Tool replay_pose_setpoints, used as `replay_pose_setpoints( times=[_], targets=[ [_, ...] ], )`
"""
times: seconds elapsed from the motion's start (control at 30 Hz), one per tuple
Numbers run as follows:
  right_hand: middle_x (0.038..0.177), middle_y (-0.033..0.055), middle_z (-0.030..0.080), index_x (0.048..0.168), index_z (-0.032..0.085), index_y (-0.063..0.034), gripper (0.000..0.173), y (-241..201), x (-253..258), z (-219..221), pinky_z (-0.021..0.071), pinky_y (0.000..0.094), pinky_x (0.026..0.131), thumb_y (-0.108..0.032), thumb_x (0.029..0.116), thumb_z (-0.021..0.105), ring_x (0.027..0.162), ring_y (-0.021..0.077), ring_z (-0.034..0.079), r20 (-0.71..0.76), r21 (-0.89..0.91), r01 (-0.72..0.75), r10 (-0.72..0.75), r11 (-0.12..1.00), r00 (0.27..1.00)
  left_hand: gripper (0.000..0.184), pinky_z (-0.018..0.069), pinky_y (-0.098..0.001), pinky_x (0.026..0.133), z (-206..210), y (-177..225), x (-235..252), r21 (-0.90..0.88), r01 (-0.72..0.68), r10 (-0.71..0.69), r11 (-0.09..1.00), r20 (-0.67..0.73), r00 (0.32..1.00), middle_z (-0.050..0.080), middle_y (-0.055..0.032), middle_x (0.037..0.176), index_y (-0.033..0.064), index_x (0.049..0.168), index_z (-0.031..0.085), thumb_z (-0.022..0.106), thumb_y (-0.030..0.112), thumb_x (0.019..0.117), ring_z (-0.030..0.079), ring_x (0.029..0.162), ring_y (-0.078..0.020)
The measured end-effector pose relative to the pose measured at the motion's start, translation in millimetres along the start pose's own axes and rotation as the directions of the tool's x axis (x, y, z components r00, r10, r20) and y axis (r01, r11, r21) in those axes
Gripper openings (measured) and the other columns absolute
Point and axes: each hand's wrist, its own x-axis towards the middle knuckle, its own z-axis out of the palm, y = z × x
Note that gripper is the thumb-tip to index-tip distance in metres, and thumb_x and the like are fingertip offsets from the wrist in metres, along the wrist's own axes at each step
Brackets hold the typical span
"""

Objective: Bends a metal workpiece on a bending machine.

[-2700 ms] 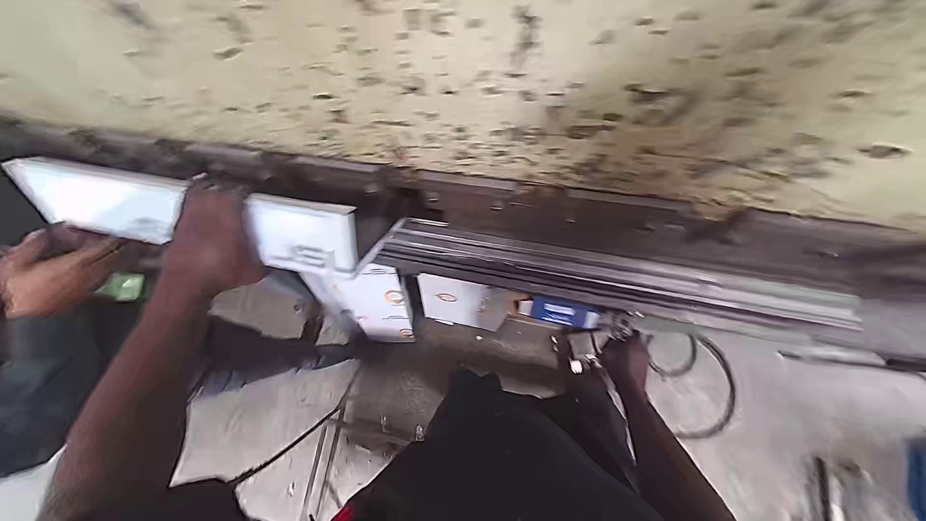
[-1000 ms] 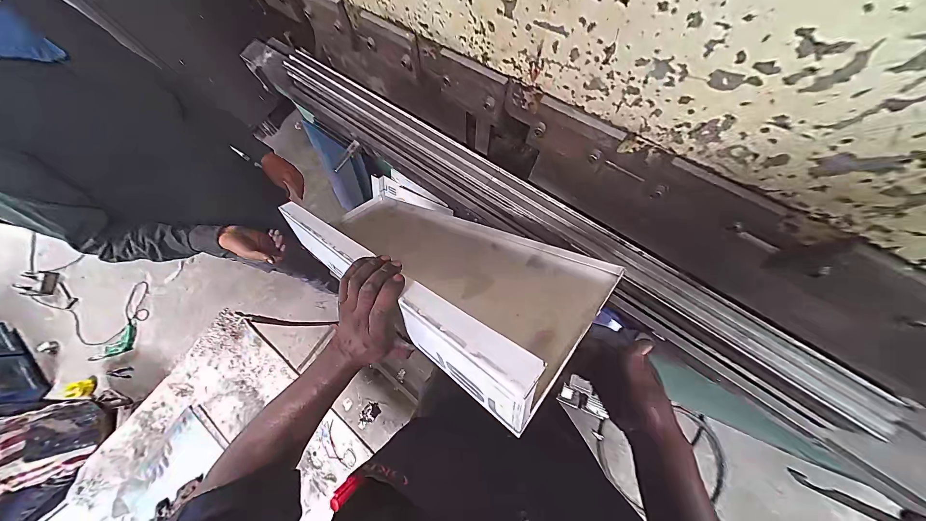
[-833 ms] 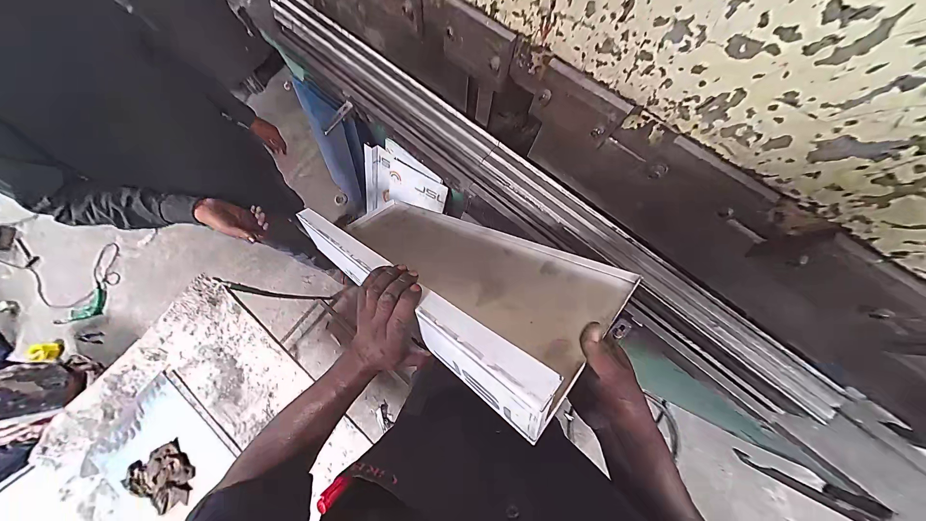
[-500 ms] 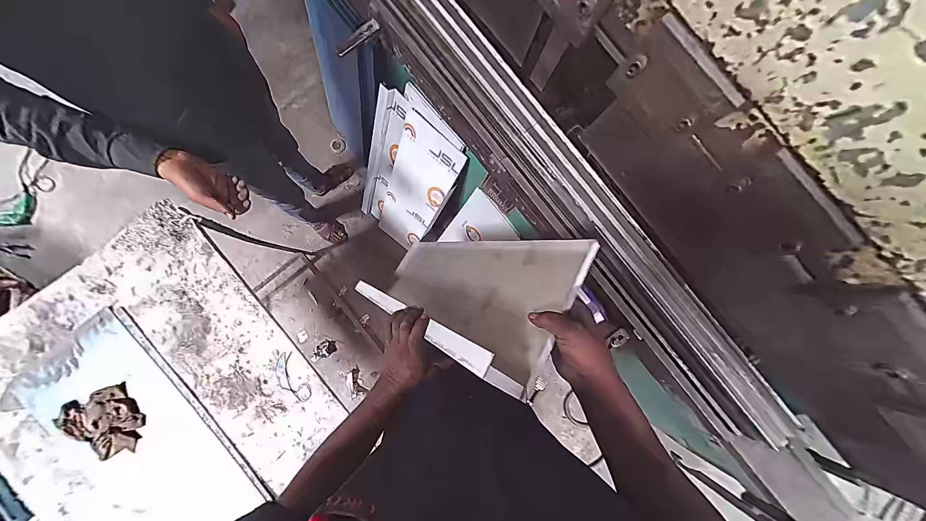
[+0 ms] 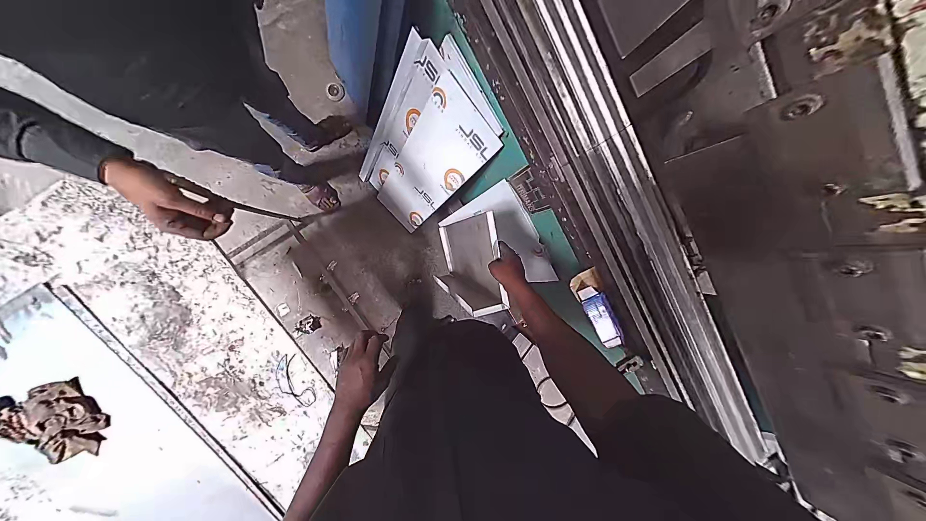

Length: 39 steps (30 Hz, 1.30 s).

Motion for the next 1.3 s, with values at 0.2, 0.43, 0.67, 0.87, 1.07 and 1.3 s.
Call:
replay_pose_setpoints(
  times=[0.2, 0.43, 0.67, 0.87, 1.07, 1.3],
  targets=[
    [0.123, 0.0229, 0.068, 0.147, 0.051, -0.0142, 0.064, -3.2, 77.9, 21.4, 0.0522, 0.0684, 0.086, -0.01, 0.0848, 0.065, 0.113, 0.0437, 0.066, 0.033, -0.076, -0.077, 0.08, 0.994, 0.996, 0.045, 0.0553, -0.0515, 0.093, -7.1, -14.0, 4.2, -0.058, 0.067, -0.067, 0.996, 0.001, 0.998, 0.066, -0.0103, 0.124, 0.0135, 0.122, 0.069, 0.072, 0.045, 0.0899, 0.067, 0.105, -0.0279],
    [0.122, 0.0238, 0.068, 0.154, 0.043, -0.016, 0.076, 11.2, 152.4, 37.7, 0.0534, 0.0678, 0.084, -0.012, 0.0822, 0.067, 0.109, 0.0442, 0.068, 0.149, -0.18, -0.087, 0.115, 0.98, 0.982, 0.045, 0.0591, -0.0521, 0.083, -0.8, -9.3, -10.2, -0.054, 0.19, -0.187, 0.98, 0.05, 0.981, 0.067, -0.0109, 0.121, 0.0132, 0.12, 0.07, 0.072, 0.046, 0.0892, 0.069, 0.095, -0.0274],
    [0.122, 0.0245, 0.068, 0.15, 0.048, -0.0161, 0.07, 15.3, 197.1, 55.1, 0.0527, 0.0691, 0.082, -0.014, 0.0828, 0.069, 0.109, 0.0459, 0.067, 0.219, -0.206, -0.046, 0.092, 0.977, 0.971, 0.044, 0.0615, -0.0418, 0.073, 7.3, 0.2, -4.7, -0.161, 0.304, -0.301, 0.939, 0.043, 0.953, 0.068, -0.0102, 0.118, 0.0113, 0.117, 0.071, 0.073, 0.044, 0.0878, 0.071, 0.088, -0.0195],
    [0.108, 0.021, 0.072, 0.144, 0.049, -0.0176, 0.059, -15.5, 188.9, 100.9, 0.0557, 0.0641, 0.074, -0.019, 0.0871, 0.067, 0.099, 0.0423, 0.071, 0.192, -0.238, -0.075, 0.122, 0.968, 0.974, 0.044, 0.0579, -0.0403, 0.097, 62.6, 20.4, 140.4, -0.341, 0.152, -0.098, 0.928, 0.169, 0.981, 0.07, -0.01, 0.122, 0.0062, 0.124, 0.069, 0.071, 0.037, 0.0931, 0.069, 0.108, -0.0182],
    [0.126, 0.0212, 0.066, 0.155, 0.039, -0.0141, 0.083, -3.7, 185.6, 119.9, 0.056, 0.0626, 0.091, -0.031, 0.0856, 0.082, 0.112, 0.0399, 0.067, 0.362, 0.025, 0.143, -0.142, 0.989, 0.921, 0.068, 0.0482, -0.0511, 0.11, 164.1, 45.2, 338.5, -0.632, 0.357, -0.19, 0.688, 0.318, 0.929, 0.056, -0.0201, 0.145, 0.0061, 0.157, 0.034, 0.056, 0.043, 0.1041, 0.057, 0.132, -0.0299],
    [0.151, 0.0241, 0.049, 0.149, 0.045, 0.0023, 0.069, 100.1, 189.7, 44.7, 0.038, 0.0518, 0.119, -0.03, 0.0928, 0.068, 0.143, 0.0382, 0.045, -0.399, -0.193, -0.223, 0.131, 0.956, 0.907, 0.079, 0.0521, -0.0633, 0.097, 199.8, 61.7, 396.5, -0.372, 0.522, -0.459, 0.768, 0.248, 0.853, 0.067, -0.0245, 0.122, 0.0018, 0.144, 0.043, 0.067, 0.057, 0.0934, 0.066, 0.114, -0.0402]
  ],
)
